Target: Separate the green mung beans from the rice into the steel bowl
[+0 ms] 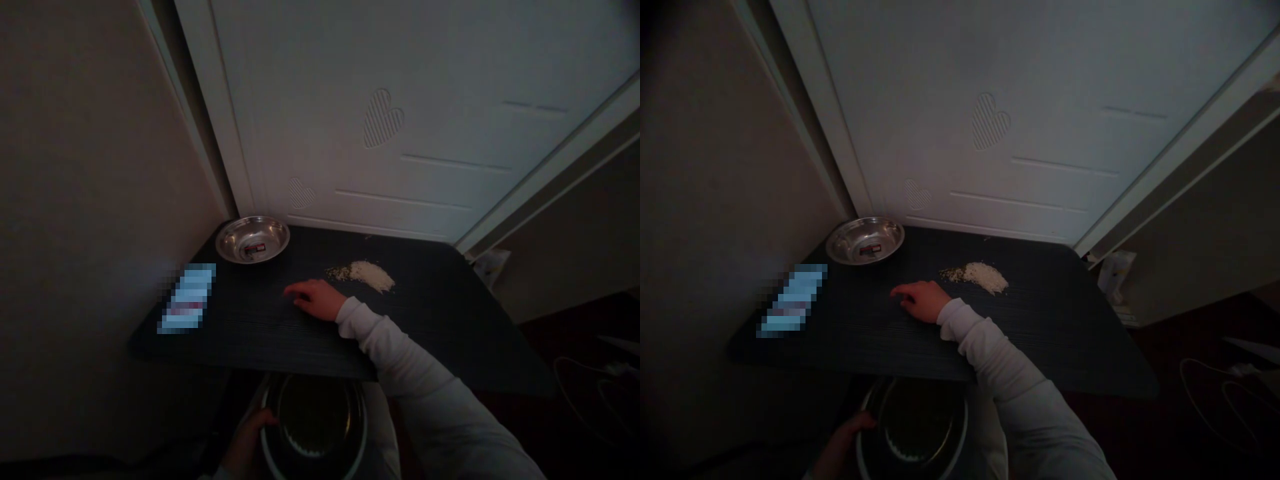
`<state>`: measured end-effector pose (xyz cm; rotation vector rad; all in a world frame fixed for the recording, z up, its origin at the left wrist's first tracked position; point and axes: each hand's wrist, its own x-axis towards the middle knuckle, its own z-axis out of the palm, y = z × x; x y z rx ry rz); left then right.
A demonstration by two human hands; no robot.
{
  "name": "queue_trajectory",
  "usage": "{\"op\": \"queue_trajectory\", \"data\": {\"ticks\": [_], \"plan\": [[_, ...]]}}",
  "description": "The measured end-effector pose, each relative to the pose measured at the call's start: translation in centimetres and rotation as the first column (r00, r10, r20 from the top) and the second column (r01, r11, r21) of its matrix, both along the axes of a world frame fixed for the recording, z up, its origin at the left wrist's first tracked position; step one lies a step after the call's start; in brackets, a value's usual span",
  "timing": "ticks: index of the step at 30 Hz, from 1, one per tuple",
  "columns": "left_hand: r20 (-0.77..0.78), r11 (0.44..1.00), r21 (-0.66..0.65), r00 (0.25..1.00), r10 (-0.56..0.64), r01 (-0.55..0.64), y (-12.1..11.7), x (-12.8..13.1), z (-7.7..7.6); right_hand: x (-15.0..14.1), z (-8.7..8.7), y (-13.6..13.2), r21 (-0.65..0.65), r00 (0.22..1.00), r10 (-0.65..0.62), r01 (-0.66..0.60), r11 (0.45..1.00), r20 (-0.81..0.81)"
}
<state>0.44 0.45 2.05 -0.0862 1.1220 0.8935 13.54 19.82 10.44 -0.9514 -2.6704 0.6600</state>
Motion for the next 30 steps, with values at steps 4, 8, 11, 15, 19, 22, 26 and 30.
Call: {"op": "queue_trajectory", "data": {"ticks": [4, 8, 11, 15, 19, 22, 26, 30], "plan": [[0.045, 0.994, 0.110, 0.999, -0.005, 0.000, 0.0, 0.0, -0.7, -0.8, 0.5, -0.2, 0.056, 0.993, 0.072, -0.078, 0.995, 0.094], [0.044, 0.996, 0.048, 0.996, -0.073, 0.070, -0.1, 0.2, -0.7, -0.2, 0.7, -0.1, 0.068, 0.984, 0.109, -0.119, 0.991, 0.142], [0.021, 0.993, 0.015, 0.993, -0.119, 0.118, -0.1, 0.4, 0.2, 0.8, 0.8, 0.2, 0.064, 0.982, 0.108, -0.119, 0.991, 0.155], [-0.024, 0.995, 0.025, 0.995, -0.100, 0.101, 0.3, 0.4, 1.3, 2.2, 0.9, 0.6, 0.055, 0.983, 0.100, -0.109, 0.992, 0.154], [-0.055, 0.998, 0.033, 0.997, -0.055, 0.057, 0.8, 0.3, 1.4, 3.3, 1.1, 0.3, 0.049, 0.989, 0.074, -0.081, 0.996, 0.131], [-0.007, 0.995, 0.016, 0.995, -0.096, 0.096, 0.9, 0.3, 1.1, 4.0, 1.1, -0.1, 0.047, 0.991, 0.040, -0.047, 0.998, 0.131], [-0.016, 0.997, 0.036, 0.997, -0.072, 0.073, 0.6, 0.4, 1.1, 4.8, 0.9, -0.7, 0.055, 0.991, -0.023, 0.016, 0.998, 0.135], [-0.028, 0.999, 0.034, 0.999, -0.036, 0.037, 0.6, 0.7, 1.6, 5.5, 0.7, -1.5, 0.063, 0.989, -0.093, 0.085, 0.994, 0.117]]}}
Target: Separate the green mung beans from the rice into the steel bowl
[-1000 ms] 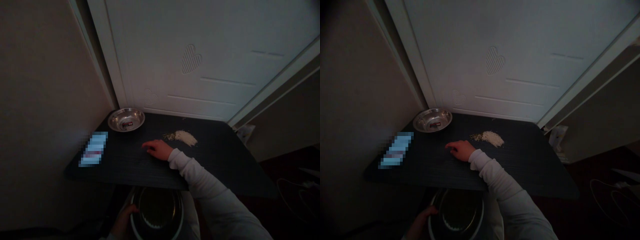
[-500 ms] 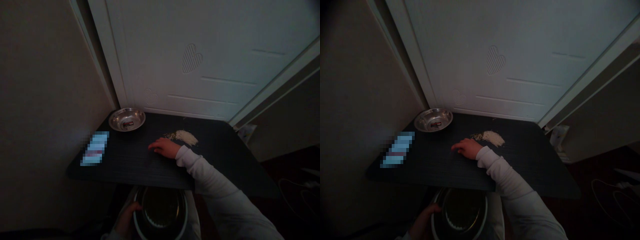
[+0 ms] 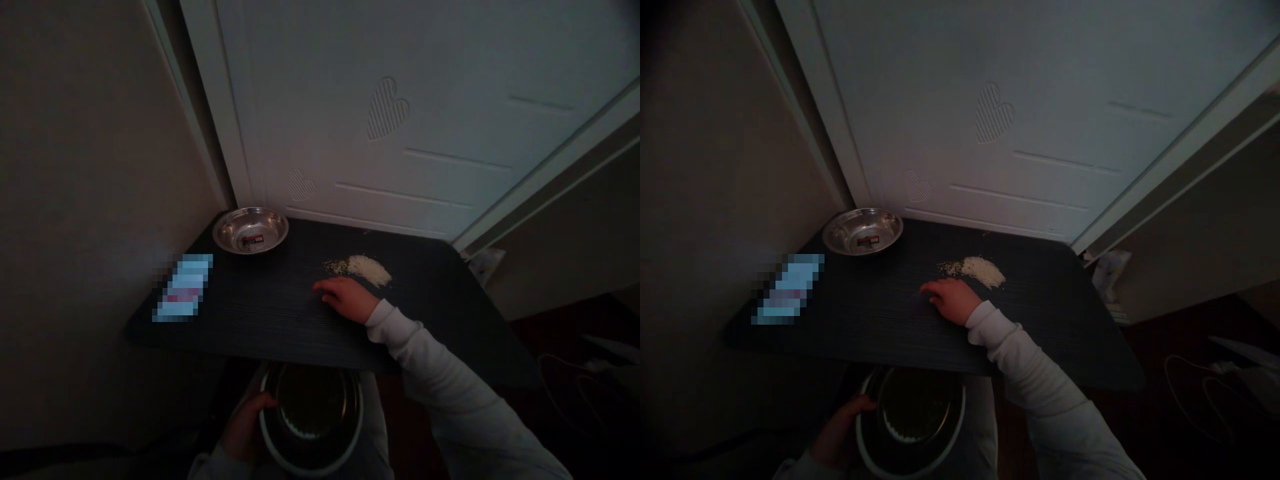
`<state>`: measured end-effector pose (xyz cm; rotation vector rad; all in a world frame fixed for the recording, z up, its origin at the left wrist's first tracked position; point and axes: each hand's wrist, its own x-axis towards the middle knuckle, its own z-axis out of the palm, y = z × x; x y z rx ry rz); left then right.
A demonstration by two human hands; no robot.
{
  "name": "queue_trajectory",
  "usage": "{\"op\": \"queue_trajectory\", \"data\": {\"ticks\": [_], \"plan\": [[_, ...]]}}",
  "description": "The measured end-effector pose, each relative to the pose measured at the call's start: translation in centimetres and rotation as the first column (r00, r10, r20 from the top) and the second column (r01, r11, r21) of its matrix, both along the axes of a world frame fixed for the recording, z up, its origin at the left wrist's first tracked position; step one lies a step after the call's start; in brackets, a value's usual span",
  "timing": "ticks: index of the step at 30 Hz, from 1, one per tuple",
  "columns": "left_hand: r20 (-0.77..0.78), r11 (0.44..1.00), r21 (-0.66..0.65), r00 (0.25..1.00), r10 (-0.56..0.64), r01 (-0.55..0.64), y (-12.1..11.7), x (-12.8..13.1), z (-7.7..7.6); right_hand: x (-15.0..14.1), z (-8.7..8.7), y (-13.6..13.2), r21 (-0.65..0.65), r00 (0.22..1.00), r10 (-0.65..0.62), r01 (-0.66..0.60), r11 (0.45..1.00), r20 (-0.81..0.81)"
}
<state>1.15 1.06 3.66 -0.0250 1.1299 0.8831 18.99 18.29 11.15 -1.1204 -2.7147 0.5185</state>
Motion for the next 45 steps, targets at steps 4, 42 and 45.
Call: {"op": "queue_trajectory", "data": {"ticks": [4, 42, 45], "plan": [[-0.062, 0.999, -0.013, 0.998, 0.029, -0.029, 0.3, 0.2, 0.6, 0.4, 0.1, -1.2, -0.005, 0.996, -0.091, 0.091, 0.996, 0.003], [-0.064, 0.998, -0.033, 0.997, 0.042, -0.045, 1.2, -0.6, 1.5, 1.6, -0.1, -6.8, -0.192, 0.966, -0.256, 0.259, 0.947, 0.040], [-0.059, 0.998, -0.010, 0.997, 0.055, -0.056, 1.4, -0.6, 1.7, 1.3, -0.1, -6.9, -0.185, 0.969, -0.244, 0.244, 0.952, 0.023]]}}
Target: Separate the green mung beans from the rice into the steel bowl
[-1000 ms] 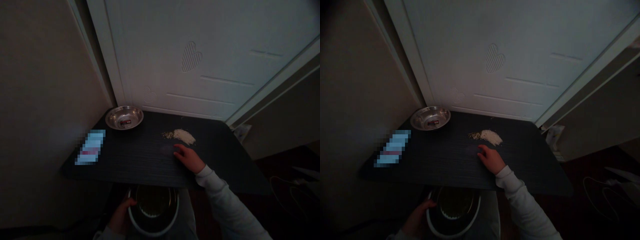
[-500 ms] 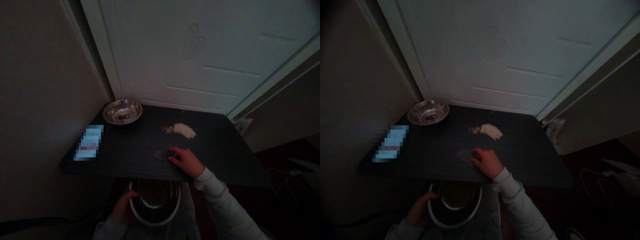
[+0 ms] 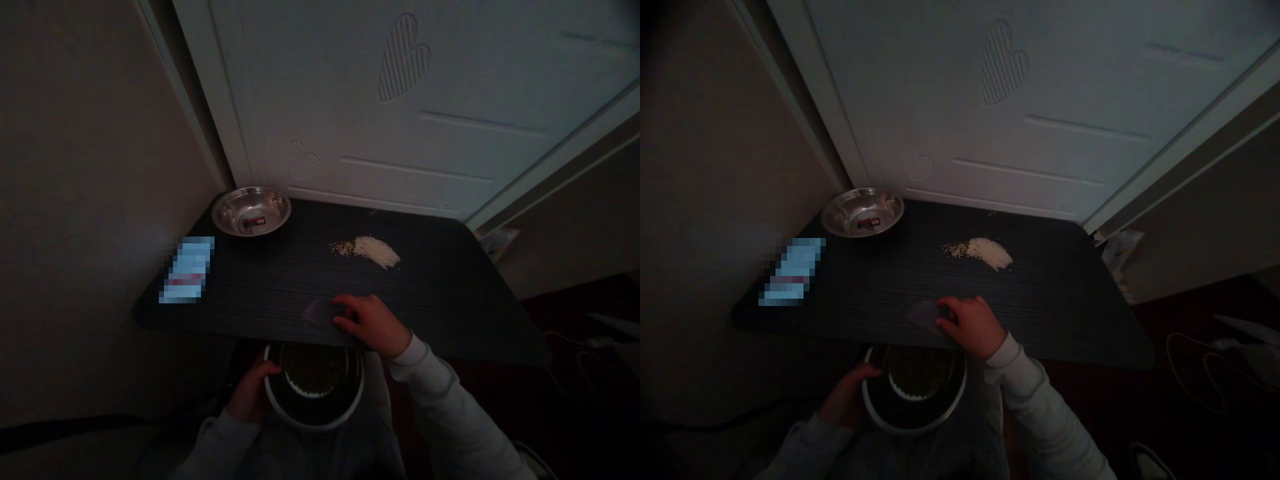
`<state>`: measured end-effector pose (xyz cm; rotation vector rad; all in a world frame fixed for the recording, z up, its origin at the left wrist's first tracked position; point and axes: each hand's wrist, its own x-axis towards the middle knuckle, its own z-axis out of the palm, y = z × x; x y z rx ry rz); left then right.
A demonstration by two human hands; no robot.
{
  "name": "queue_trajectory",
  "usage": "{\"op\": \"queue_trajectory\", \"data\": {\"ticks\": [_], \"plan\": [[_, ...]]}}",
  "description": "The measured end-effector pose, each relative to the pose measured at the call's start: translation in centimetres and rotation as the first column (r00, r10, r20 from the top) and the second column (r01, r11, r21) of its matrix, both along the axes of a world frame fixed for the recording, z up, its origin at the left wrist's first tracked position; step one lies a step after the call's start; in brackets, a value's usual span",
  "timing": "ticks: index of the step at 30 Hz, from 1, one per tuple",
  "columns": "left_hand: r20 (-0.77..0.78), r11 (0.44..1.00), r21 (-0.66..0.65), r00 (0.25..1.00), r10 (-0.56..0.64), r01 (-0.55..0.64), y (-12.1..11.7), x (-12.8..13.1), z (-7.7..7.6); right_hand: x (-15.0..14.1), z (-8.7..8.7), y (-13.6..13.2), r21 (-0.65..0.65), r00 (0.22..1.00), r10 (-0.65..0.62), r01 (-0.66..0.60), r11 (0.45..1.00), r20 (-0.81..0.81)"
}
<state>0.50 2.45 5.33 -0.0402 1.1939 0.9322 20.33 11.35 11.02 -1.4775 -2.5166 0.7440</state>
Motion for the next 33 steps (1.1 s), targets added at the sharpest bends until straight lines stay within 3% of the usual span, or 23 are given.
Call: {"op": "queue_trajectory", "data": {"ticks": [5, 33], "plan": [[0.029, 0.998, 0.065, 1.000, 0.002, -0.004, -0.11, 0.07, 0.16, -0.31, -0.22, -0.07, 0.001, 0.999, 0.040, -0.040, 0.999, -0.004], [0.005, 1.000, -0.004, 1.000, 0.004, -0.004, -0.04, -0.28, -0.49, -0.44, 0.18, -0.04, -0.016, 0.988, 0.152, -0.152, 0.988, 0.014]]}}
